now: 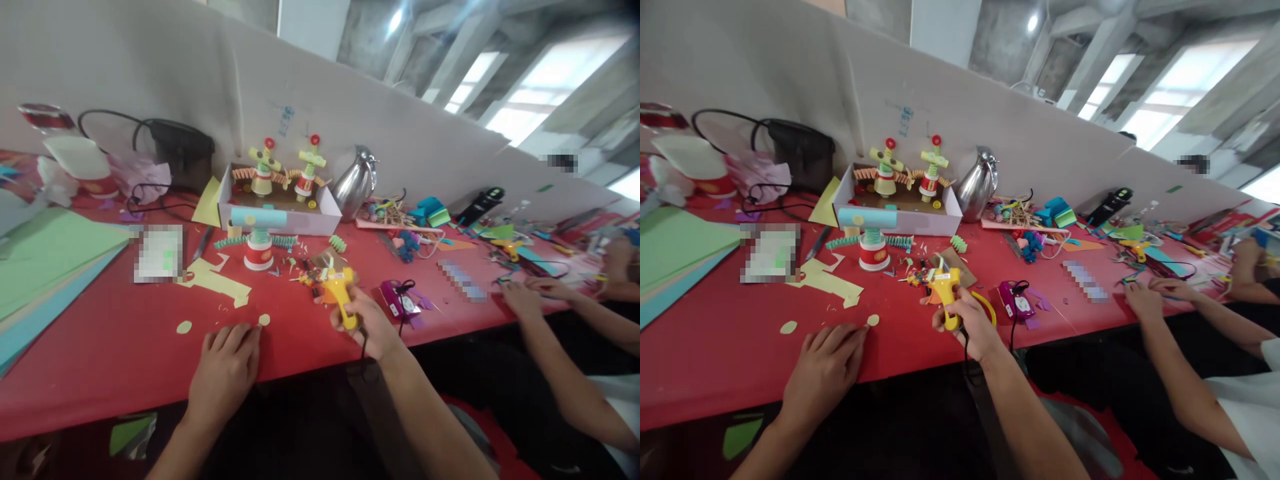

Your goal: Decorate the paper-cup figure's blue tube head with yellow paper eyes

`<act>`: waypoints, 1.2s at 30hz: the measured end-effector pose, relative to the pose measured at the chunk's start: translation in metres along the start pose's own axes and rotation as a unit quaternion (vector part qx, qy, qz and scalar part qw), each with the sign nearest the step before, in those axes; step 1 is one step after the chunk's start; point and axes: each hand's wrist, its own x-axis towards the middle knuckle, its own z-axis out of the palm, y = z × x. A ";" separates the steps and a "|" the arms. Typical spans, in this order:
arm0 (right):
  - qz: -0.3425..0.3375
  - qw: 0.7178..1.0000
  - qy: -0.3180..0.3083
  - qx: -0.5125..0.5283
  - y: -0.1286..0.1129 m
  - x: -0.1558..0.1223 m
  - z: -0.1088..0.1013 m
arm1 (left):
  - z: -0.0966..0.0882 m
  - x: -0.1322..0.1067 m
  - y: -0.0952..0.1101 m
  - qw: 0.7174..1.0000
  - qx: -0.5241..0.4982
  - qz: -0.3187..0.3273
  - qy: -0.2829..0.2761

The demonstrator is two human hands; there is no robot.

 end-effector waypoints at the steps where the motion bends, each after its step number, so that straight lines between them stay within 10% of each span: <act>1: -0.023 0.999 0.032 0.003 -0.003 0.003 -0.006 | 0.001 -0.001 -0.001 1.000 0.003 -0.001 0.005; 12: -0.106 0.978 0.169 0.069 -0.010 0.033 -0.042 | 0.000 0.002 -0.005 0.988 -0.129 -0.076 0.048; 17: -0.065 0.985 0.135 0.089 -0.008 0.014 -0.029 | -0.001 0.055 -0.004 0.963 -0.221 -0.154 0.021; 23: -0.056 0.986 0.127 0.095 -0.013 0.002 -0.018 | 0.051 0.137 0.009 0.973 -0.185 -0.109 -0.086; 36: -0.087 0.969 0.220 0.071 -0.044 -0.054 -0.035 | 0.058 0.171 0.022 0.953 -0.243 -0.107 -0.147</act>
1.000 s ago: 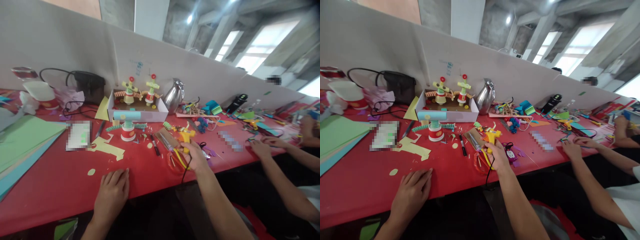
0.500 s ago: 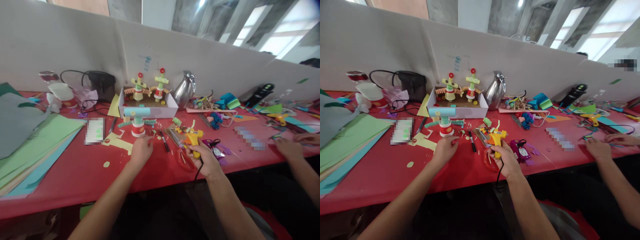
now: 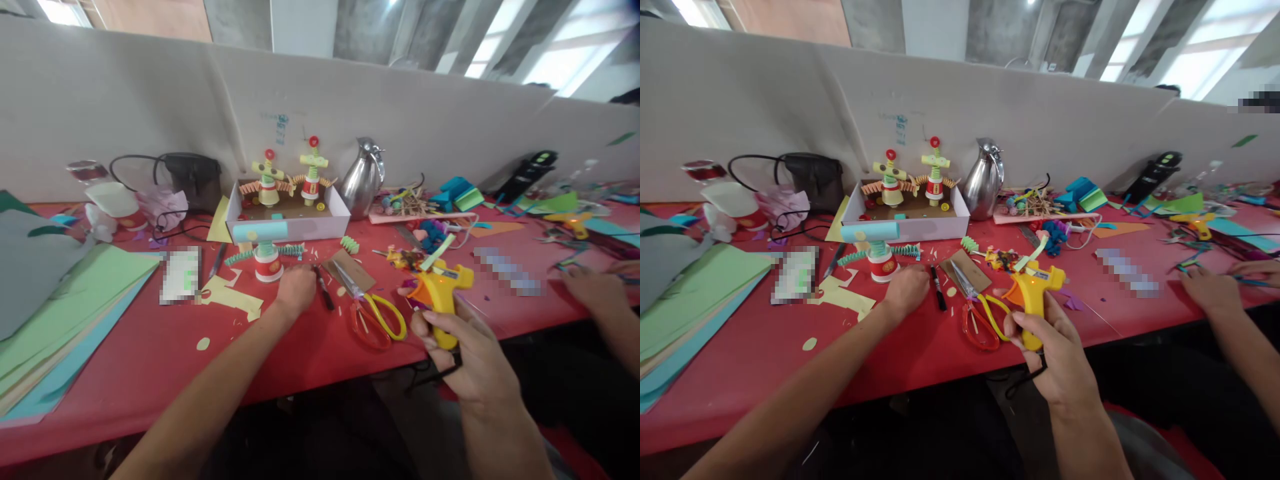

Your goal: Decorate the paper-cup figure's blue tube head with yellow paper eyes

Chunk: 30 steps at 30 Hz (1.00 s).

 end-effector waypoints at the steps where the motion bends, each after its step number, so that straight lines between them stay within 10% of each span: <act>1: 0.002 1.000 -0.004 -0.002 0.000 -0.002 0.000 | -0.001 -0.001 0.000 1.000 -0.024 -0.018 0.008; 9: -0.009 0.996 -0.084 -0.009 0.000 -0.009 0.013 | 0.009 -0.039 0.011 0.953 -0.268 -0.143 0.001; 15: -0.018 0.994 -0.109 -0.006 -0.006 -0.014 0.021 | 0.016 -0.058 0.029 0.746 -0.601 -0.280 -0.066; 18: -0.021 0.994 -0.111 -0.010 -0.009 -0.017 0.023 | 0.014 -0.059 0.033 0.687 -0.659 -0.291 -0.097; 30: -0.030 0.995 -0.098 -0.008 -0.005 -0.022 0.024 | 0.005 -0.065 0.033 0.602 -0.745 -0.283 -0.042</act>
